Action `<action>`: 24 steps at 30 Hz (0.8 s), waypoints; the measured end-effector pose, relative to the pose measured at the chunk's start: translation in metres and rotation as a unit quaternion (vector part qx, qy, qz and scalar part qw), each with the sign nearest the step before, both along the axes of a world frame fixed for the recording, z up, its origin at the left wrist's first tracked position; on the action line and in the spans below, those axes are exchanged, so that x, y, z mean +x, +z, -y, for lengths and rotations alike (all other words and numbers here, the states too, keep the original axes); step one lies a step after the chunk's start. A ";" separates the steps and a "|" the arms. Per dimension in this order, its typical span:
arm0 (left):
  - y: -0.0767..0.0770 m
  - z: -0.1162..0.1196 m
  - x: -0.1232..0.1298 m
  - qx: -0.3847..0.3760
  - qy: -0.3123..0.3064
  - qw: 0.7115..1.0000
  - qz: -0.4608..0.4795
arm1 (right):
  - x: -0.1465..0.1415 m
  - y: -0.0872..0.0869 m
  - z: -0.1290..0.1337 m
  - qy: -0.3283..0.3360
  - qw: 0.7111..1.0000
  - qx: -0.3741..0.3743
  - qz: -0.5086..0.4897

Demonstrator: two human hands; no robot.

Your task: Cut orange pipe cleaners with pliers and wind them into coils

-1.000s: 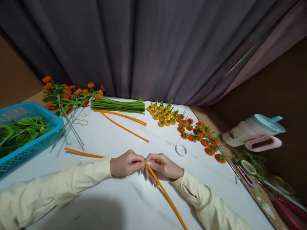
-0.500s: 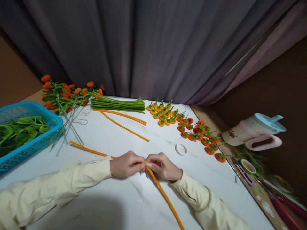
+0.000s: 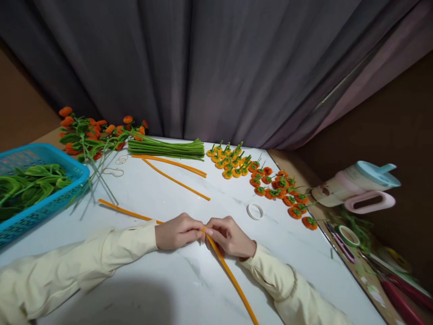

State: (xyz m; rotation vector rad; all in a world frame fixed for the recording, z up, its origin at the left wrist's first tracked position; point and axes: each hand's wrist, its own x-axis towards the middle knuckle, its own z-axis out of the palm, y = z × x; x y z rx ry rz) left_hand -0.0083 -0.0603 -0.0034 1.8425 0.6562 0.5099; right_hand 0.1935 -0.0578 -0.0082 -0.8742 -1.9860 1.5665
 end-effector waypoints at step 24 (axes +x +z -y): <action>-0.002 -0.001 0.002 0.078 0.070 0.994 0.003 | 0.001 -0.008 -0.003 0.047 0.989 -0.129 -0.059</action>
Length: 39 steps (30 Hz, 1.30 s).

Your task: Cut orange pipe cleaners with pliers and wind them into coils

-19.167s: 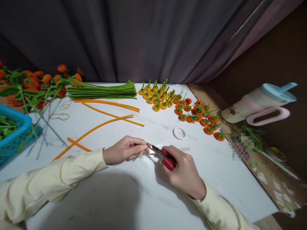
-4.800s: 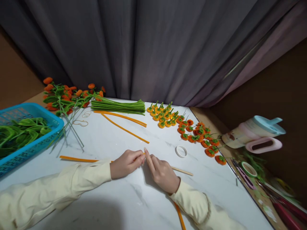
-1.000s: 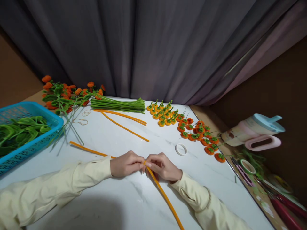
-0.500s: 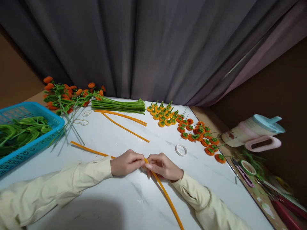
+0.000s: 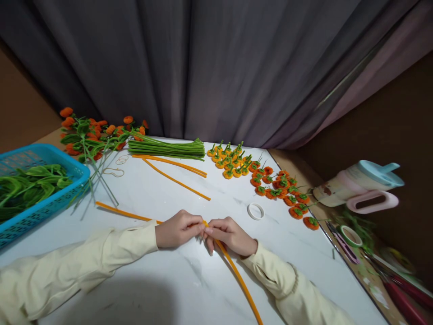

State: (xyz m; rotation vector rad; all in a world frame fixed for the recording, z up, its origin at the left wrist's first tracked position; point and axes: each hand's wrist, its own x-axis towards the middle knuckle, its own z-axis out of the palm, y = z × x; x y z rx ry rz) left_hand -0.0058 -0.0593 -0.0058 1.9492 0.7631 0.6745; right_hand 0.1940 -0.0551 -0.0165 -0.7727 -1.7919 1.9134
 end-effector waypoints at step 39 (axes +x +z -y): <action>-0.005 0.003 0.002 0.034 0.041 0.995 -0.079 | -0.006 0.001 0.006 -0.040 0.998 0.057 0.001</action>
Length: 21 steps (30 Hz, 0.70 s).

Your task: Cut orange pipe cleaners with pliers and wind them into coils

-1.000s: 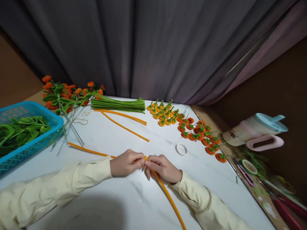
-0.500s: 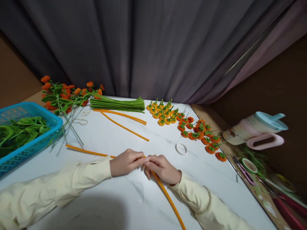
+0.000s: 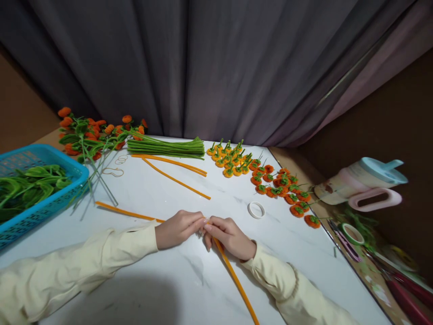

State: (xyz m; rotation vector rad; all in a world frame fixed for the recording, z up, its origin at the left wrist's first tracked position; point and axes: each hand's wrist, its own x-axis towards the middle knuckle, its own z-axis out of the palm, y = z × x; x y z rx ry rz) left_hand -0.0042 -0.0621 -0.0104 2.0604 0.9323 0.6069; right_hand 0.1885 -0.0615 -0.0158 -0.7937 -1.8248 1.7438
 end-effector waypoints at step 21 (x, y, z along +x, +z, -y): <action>0.004 0.003 0.001 0.015 0.002 1.000 -0.010 | -0.003 0.005 0.006 -0.052 0.996 0.049 0.049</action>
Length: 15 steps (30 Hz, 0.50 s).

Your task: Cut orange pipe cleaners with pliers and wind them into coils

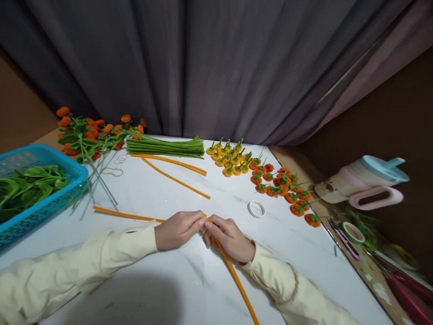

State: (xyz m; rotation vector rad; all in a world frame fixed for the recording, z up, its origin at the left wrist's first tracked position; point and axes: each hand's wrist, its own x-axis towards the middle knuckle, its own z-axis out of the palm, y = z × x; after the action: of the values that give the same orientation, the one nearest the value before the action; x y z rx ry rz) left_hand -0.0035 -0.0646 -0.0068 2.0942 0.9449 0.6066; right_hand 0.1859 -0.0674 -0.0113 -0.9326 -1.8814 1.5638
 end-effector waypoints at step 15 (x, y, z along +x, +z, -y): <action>-0.007 0.002 0.003 0.122 0.006 0.991 -0.045 | -0.001 0.001 0.001 0.011 0.998 0.044 0.037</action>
State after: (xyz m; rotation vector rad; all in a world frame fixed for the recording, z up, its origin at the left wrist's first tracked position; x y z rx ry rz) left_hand -0.0009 -0.0669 -0.0142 2.3515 0.9753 0.6668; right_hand 0.1852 -0.0681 -0.0103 -0.9448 -2.0009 1.4658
